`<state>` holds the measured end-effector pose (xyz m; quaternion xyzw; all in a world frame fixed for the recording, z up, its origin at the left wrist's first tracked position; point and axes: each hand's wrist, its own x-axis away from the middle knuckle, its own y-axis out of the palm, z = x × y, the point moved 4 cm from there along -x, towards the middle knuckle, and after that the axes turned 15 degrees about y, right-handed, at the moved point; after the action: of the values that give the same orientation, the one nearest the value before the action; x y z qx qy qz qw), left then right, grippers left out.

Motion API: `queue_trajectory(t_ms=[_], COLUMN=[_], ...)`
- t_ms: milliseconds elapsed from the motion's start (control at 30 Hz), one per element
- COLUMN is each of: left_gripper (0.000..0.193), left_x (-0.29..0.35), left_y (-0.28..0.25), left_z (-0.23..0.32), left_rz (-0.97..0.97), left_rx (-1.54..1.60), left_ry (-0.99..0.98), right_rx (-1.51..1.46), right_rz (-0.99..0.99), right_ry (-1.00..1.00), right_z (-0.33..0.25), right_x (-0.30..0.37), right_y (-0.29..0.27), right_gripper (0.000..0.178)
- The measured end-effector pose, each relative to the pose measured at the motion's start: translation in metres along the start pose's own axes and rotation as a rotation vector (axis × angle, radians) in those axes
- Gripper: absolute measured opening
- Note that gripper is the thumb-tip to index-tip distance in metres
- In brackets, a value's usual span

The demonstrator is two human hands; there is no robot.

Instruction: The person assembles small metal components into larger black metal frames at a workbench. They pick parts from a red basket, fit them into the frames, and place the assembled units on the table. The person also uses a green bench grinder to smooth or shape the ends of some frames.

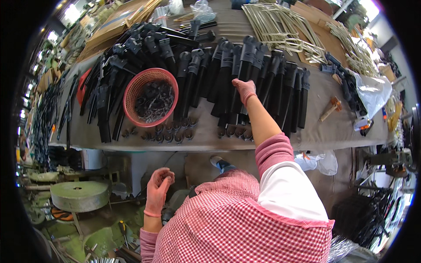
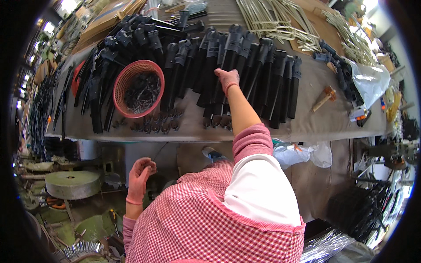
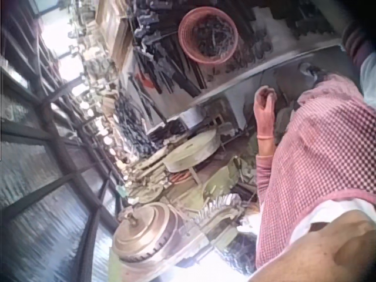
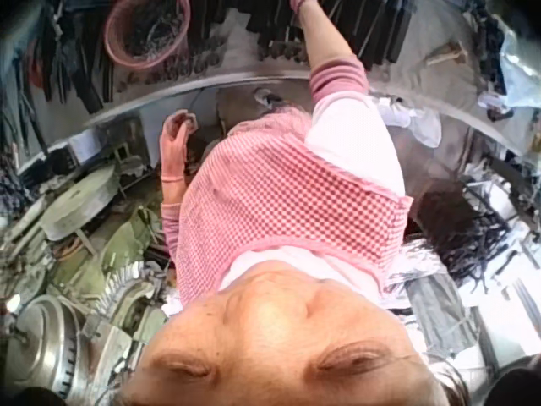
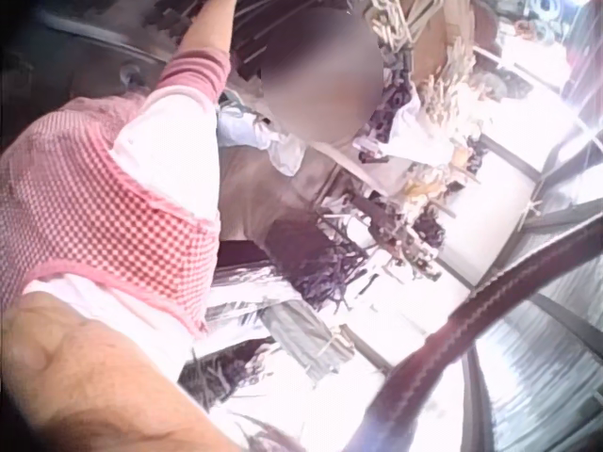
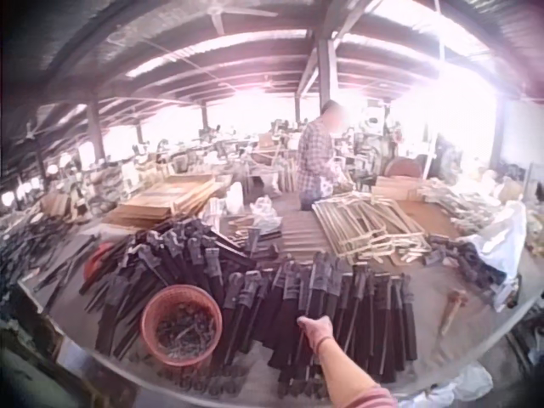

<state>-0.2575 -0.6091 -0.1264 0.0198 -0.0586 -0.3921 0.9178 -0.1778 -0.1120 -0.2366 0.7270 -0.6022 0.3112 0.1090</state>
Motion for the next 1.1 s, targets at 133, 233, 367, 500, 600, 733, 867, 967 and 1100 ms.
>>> queue_trajectory(t_ms=[133, 233, 367, 500, 600, 733, 867, 967, 1100], left_gripper=[0.021, 0.028, 0.051, 0.051, 0.049, 0.048, 0.039, 0.031, 0.049], left_x=[-0.059, -0.116, -0.164, -0.149, -0.130, -0.108, -0.072, -0.043, -0.022], left_y=[0.029, 0.060, 0.070, 0.039, 0.027, 0.023, 0.021, 0.037, 0.022], left_z=[0.018, 0.027, 0.027, 0.020, 0.020, 0.026, 0.042, 0.037, 0.040], left_rz=[-0.128, -0.134, -0.085, 0.140, 0.112, 0.138, 0.134, 0.121, 0.277], left_rx=[0.022, 0.186, 0.589, 0.591, 0.634, 0.568, 0.634, 0.510, 0.187], left_ry=[0.102, 0.243, 0.019, -0.112, -0.089, 0.001, -0.023, 0.002, 0.190], right_rx=[-0.623, -0.435, 0.110, 0.703, 1.025, 1.032, 1.118, 1.014, 0.759], right_rz=[-0.475, -0.706, -1.061, -0.117, 0.180, 0.199, 0.193, 0.170, 0.152], right_ry=[-0.276, -0.232, -0.258, -0.313, -0.209, -0.239, -0.209, -0.298, -0.322], right_z=[0.009, 0.052, 0.118, 0.131, 0.154, 0.177, 0.188, 0.189, 0.185], right_x=[0.090, 0.203, 0.291, 0.184, 0.127, 0.100, 0.090, 0.090, 0.129], right_y=[0.015, 0.024, 0.023, -0.056, -0.115, -0.112, -0.107, -0.115, -0.118], right_gripper=[0.041, 0.045, 0.053, 0.050, 0.051, 0.058, 0.051, 0.046, 0.036])
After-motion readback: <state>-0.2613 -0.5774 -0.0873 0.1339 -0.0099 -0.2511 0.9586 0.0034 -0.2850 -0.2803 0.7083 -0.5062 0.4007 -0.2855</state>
